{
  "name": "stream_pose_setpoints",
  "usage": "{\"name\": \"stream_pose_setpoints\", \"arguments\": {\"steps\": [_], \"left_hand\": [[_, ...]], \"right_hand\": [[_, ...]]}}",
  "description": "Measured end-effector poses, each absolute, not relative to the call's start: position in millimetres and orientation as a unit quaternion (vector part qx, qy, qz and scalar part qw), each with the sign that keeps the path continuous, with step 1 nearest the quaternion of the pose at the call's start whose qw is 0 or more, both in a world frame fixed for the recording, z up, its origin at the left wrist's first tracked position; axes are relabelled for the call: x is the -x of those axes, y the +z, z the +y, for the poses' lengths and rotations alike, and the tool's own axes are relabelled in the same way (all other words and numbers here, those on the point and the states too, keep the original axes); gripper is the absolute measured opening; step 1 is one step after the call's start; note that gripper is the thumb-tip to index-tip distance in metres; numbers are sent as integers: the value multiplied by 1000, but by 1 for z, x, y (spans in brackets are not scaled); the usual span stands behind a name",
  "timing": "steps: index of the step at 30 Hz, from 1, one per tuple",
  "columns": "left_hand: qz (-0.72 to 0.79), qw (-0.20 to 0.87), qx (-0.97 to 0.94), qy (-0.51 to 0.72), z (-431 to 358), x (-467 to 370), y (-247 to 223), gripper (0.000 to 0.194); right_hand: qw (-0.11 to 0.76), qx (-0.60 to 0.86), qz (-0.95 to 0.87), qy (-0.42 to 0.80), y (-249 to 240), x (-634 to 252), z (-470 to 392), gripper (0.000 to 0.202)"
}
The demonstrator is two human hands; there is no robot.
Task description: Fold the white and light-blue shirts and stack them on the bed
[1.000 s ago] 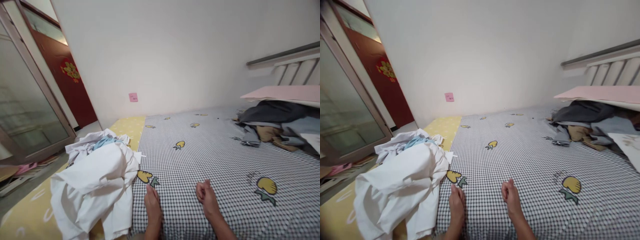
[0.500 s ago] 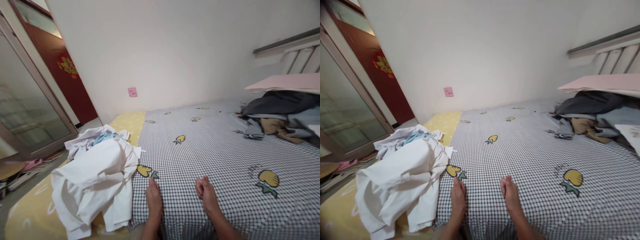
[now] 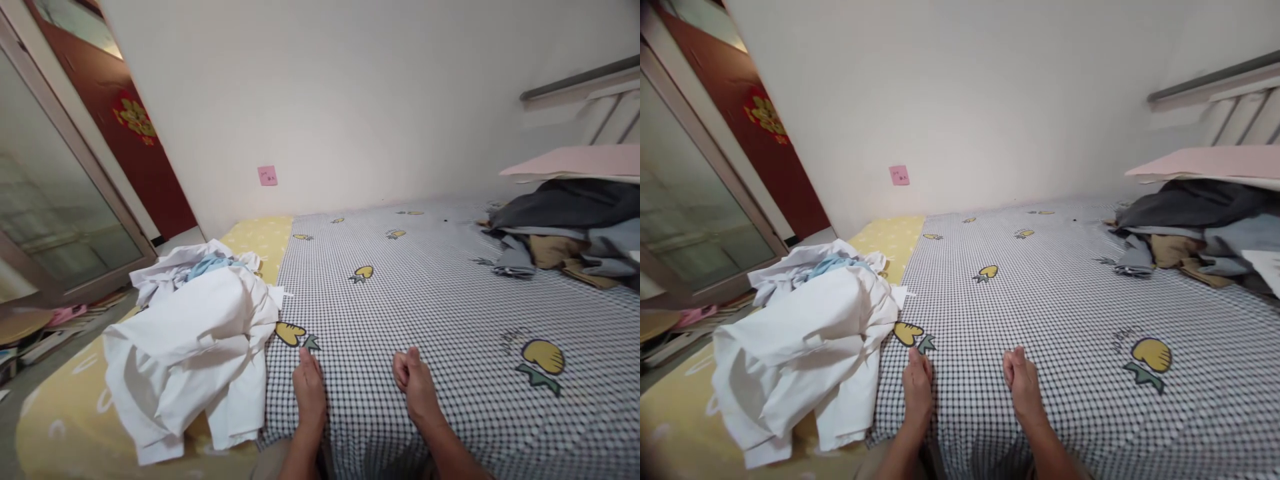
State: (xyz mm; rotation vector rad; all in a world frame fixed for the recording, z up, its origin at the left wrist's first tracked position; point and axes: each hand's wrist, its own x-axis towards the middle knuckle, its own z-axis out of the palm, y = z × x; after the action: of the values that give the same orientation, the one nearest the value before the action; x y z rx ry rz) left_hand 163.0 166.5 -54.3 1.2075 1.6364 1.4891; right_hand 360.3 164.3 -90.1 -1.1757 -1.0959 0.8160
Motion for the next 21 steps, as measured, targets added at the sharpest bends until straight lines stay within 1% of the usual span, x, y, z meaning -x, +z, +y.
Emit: {"name": "stream_pose_setpoints", "arguments": {"steps": [14, 21], "left_hand": [[621, 308, -467, 549, 168, -160, -54, 64], [620, 318, -458, 552, 165, -163, -51, 60]], "right_hand": [[632, 509, -445, 377, -84, -356, 164, 69], [638, 508, -427, 391, -84, -357, 165, 70]]}}
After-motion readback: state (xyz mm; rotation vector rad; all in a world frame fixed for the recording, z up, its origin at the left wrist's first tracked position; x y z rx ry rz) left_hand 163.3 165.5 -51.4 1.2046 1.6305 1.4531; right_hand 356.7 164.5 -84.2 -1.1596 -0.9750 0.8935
